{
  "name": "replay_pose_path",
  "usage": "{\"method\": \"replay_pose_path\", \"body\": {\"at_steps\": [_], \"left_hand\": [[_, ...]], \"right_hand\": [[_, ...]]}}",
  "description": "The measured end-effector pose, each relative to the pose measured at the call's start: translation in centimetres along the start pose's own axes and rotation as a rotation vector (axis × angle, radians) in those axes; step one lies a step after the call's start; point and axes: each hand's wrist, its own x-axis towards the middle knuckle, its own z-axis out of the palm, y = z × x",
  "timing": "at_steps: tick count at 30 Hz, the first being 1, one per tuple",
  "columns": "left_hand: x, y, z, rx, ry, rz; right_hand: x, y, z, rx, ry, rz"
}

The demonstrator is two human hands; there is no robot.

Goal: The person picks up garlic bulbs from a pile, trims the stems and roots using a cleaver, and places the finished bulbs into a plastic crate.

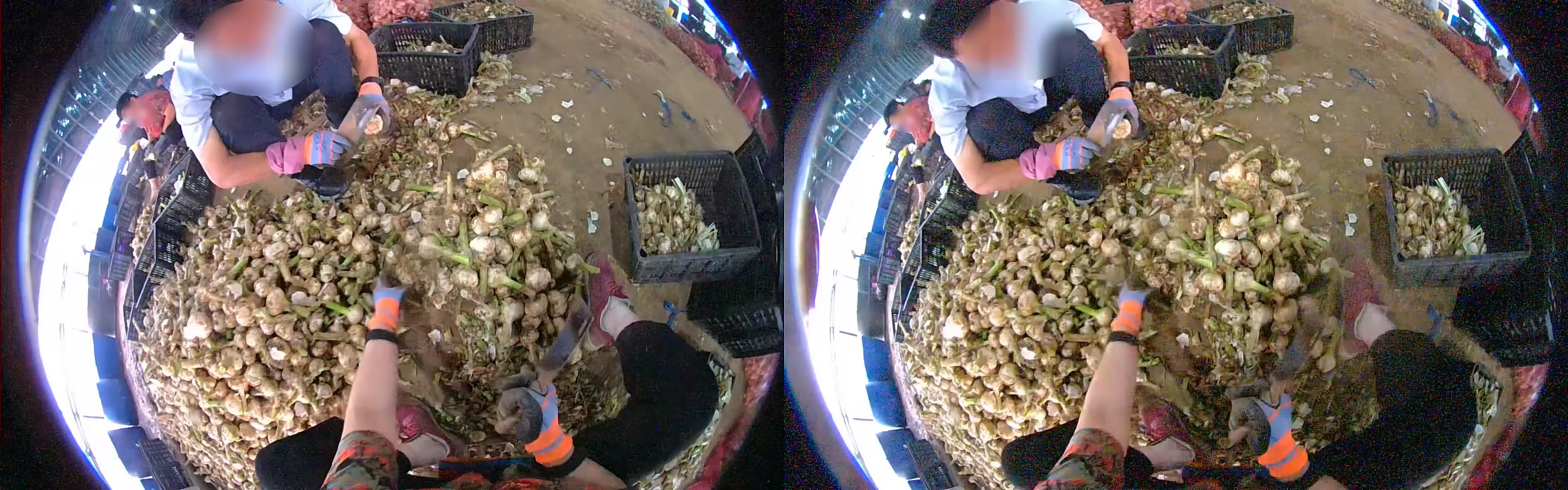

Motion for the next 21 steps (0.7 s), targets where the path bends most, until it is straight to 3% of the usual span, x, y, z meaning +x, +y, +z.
{"method": "replay_pose_path", "body": {"at_steps": [1, 2, 4, 5, 7, 9, 10, 11, 12, 13, 15, 17, 18, 19, 20, 21], "left_hand": [[1.6, -4.2, 2.4, 0.312, 0.056, 0.044], [3.1, -8.1, 4.6, 0.625, 0.127, 0.071], [1.8, -6.0, 5.1, 0.742, 0.220, -0.041], [0.4, -4.3, 4.3, 0.375, 0.102, -0.135], [-4.0, 2.1, 2.1, 0.010, -0.008, -0.222], [-9.2, 10.3, 0.8, 0.372, 0.078, -0.410], [-10.1, 8.4, 1.1, -0.373, 0.219, -0.390], [-11.1, 6.9, 0.8, -0.775, 0.205, -0.379], [-12.1, 5.4, 0.5, -1.257, 0.215, -0.388], [-13.1, 3.9, 0.2, -1.647, 0.222, -0.430], [-17.1, 7.3, -0.2, -0.895, 0.310, 0.003], [-20.0, 11.3, -2.2, -0.984, 0.293, 0.005], [-21.0, 12.6, -3.0, -0.858, 0.210, 0.108], [-23.2, 14.8, -3.8, -0.731, 0.127, 0.217], [-26.7, 21.5, -4.9, -0.908, 0.076, 0.224], [-27.1, 21.8, -5.1, -0.908, 0.067, 0.228]], "right_hand": [[-0.2, -0.4, 0.3, 0.038, 0.052, 0.050], [1.5, 0.3, -2.8, -0.177, 0.037, -0.140], [0.8, -0.1, -1.6, -0.149, 0.045, -0.210], [0.5, -0.3, -0.9, -0.136, 0.049, -0.245], [-2.3, -1.9, 6.2, -0.135, 0.056, -0.093], [1.0, -0.4, -0.7, -0.216, -0.043, -0.133], [0.7, -0.3, -0.7, -0.258, -0.097, -0.155], [0.5, -0.2, -0.6, -0.299, -0.150, -0.179], [-1.9, -0.9, 4.3, -0.428, -0.121, -0.234], [-2.6, -0.8, 5.3, -0.200, -0.191, -0.189], [-3.9, -0.5, 7.2, 0.266, -0.303, -0.061], [-5.2, -0.6, 8.4, -0.287, -0.317, -0.320], [-5.8, -0.5, 9.0, -0.294, -0.327, -0.328], [-7.4, 0.0, 9.1, -0.765, -0.325, -0.503], [-7.9, 0.2, 9.4, -1.231, -0.292, -0.660], [-8.4, 0.4, 9.6, -1.227, -0.286, -0.668]]}}
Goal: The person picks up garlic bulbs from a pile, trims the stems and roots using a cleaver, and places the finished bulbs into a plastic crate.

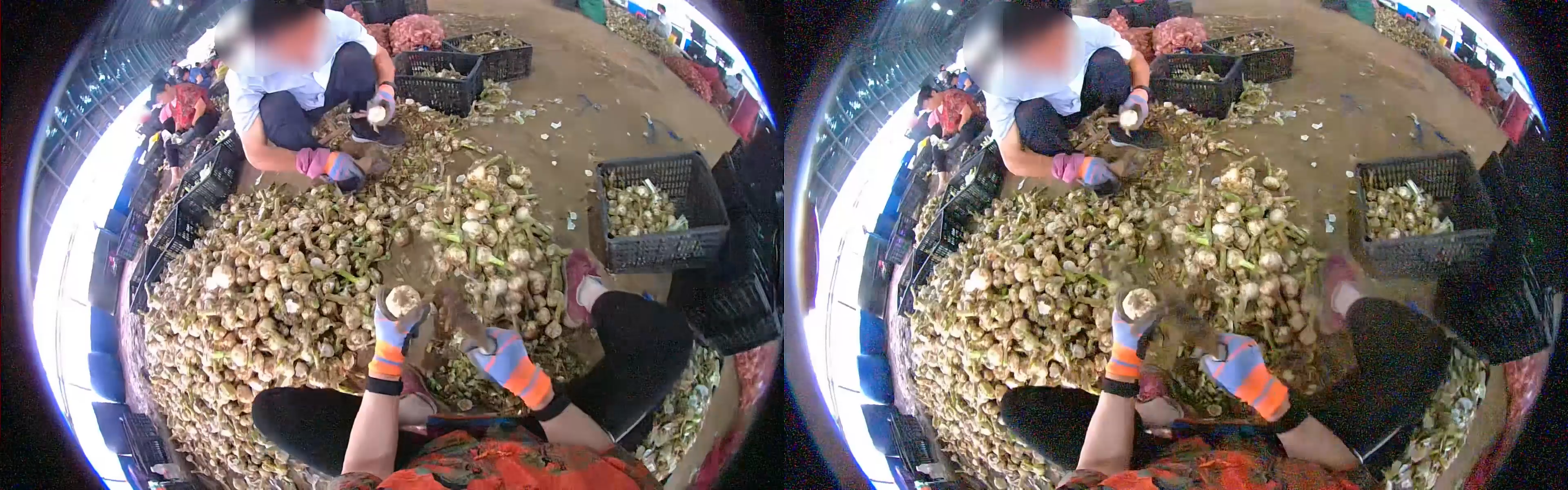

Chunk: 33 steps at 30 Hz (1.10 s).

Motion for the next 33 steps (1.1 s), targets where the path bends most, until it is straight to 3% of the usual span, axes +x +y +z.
{"method": "replay_pose_path", "body": {"at_steps": [2, 3, 4, 6, 10, 13, 16, 17, 22, 24, 26, 27, 28, 30, 31, 32, 33], "left_hand": [[-1.9, 3.2, 2.4, -0.121, -0.012, -0.190], [-3.5, 6.3, 4.9, -0.134, -0.079, -0.239], [-4.1, 4.5, 3.8, 0.180, -0.153, -0.038], [-5.7, 5.6, 4.6, 0.028, -0.149, -0.173], [-7.9, 6.6, 5.6, 0.141, -0.173, -0.173], [-8.9, 7.5, 6.5, 0.446, -0.277, -0.123], [-9.6, 7.8, 7.5, 0.457, -0.239, -0.072], [-9.6, 7.6, 7.5, 0.378, -0.178, -0.168], [-10.1, 6.5, 6.5, 0.165, -0.171, -0.255], [-10.3, 6.9, 6.4, 0.309, -0.232, -0.152], [-10.4, 8.1, 6.6, 1.029, -0.337, 0.185], [-10.8, 8.5, 7.7, 0.857, -0.290, 0.040], [-9.6, 5.7, 4.4, 1.509, -0.582, 0.719], [-10.2, 7.5, 6.4, 1.083, -0.220, 0.192], [-10.6, 9.1, 7.7, 0.939, -0.268, 0.113], [-11.0, 9.9, 8.2, 0.994, -0.293, 0.174], [-11.0, 8.7, 7.4, 0.823, -0.255, 0.114]], "right_hand": [[-0.4, -0.9, 0.1, -0.892, -0.031, -0.279], [-1.2, -3.5, 0.1, -0.997, -0.130, -0.242], [-1.6, -4.3, 0.2, -0.999, -0.117, -0.235], [-2.3, -5.1, 0.5, -1.158, -0.242, -0.168], [-3.2, -5.5, 0.5, -1.170, -0.230, -0.235], [-3.5, -6.1, 0.6, -1.156, -0.263, -0.197], [-3.5, -5.8, 0.4, -1.174, -0.318, -0.156], [-3.3, -5.6, 0.4, -1.188, -0.356, -0.135], [-2.8, -3.7, 0.1, -1.173, -0.378, -0.078], [-3.1, -2.7, 0.3, -1.174, -0.330, -0.114], [-2.6, -3.2, -0.1, -1.160, -0.358, -0.071], [-2.8, -3.2, -0.1, -1.146, -0.389, -0.033], [-3.1, -1.6, 0.4, -1.139, -0.389, -0.027], [-0.1, 3.6, -0.5, -0.961, -0.021, 0.055], [1.6, 6.3, -2.5, -0.885, 0.128, 0.105], [2.7, 8.2, -4.1, -0.806, 0.200, -0.019], [2.3, 6.0, -3.9, -0.717, 0.300, -0.103]]}}
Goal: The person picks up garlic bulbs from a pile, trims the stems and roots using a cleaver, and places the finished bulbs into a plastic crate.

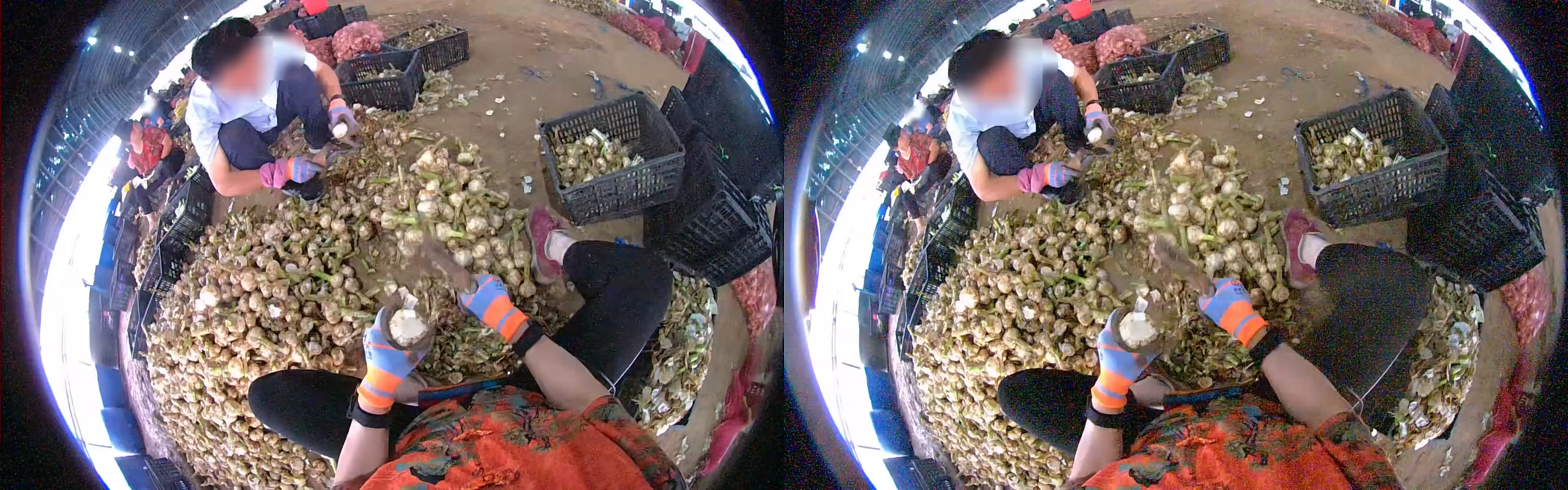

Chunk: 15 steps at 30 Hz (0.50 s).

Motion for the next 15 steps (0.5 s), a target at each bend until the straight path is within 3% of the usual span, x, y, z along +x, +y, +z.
{"method": "replay_pose_path", "body": {"at_steps": [2, 3, 4, 5, 7, 8, 9, 11, 12, 13, 15], "left_hand": [[0.3, -2.7, 1.1, -0.364, 0.088, -0.076], [0.7, -3.5, 1.5, -0.546, 0.147, -0.104], [1.1, -4.2, 1.0, -0.755, 0.054, -0.227], [1.6, -4.1, 0.4, -0.952, -0.016, -0.371], [1.7, -2.9, 0.3, -1.422, 0.072, -0.538], [1.9, -3.1, 0.5, -1.510, 0.102, -0.570], [1.7, -3.2, 0.6, -1.504, 0.100, -0.571], [1.2, -3.1, 1.3, -1.205, 0.014, -0.201], [0.9, -3.7, 2.1, -0.897, 0.092, -0.155], [1.0, -4.5, 2.3, -0.897, 0.088, -0.153], [1.1, -5.6, 2.4, -1.131, 0.033, -0.343]], "right_hand": [[-0.4, -2.0, -1.2, 0.082, 0.129, -0.030], [-0.8, -1.9, -0.6, 0.462, 0.030, 0.012], [-1.3, -1.8, 0.0, 0.844, -0.076, 0.052], [-2.0, -1.6, 0.8, 0.845, -0.077, 0.047], [-3.1, -1.4, 2.3, 1.021, -0.160, -0.083], [-3.8, -3.5, -0.1, 0.804, -0.245, -0.042], [-4.2, -4.5, -0.7, 0.809, -0.242, -0.042], [-4.8, -6.1, -1.5, 0.585, -0.192, -0.171], [-4.9, -7.5, -2.8, 0.589, -0.198, -0.158], [-4.8, -7.4, -2.7, 0.589, -0.193, -0.158], [-4.5, -6.2, -1.1, 0.538, -0.204, -0.201]]}}
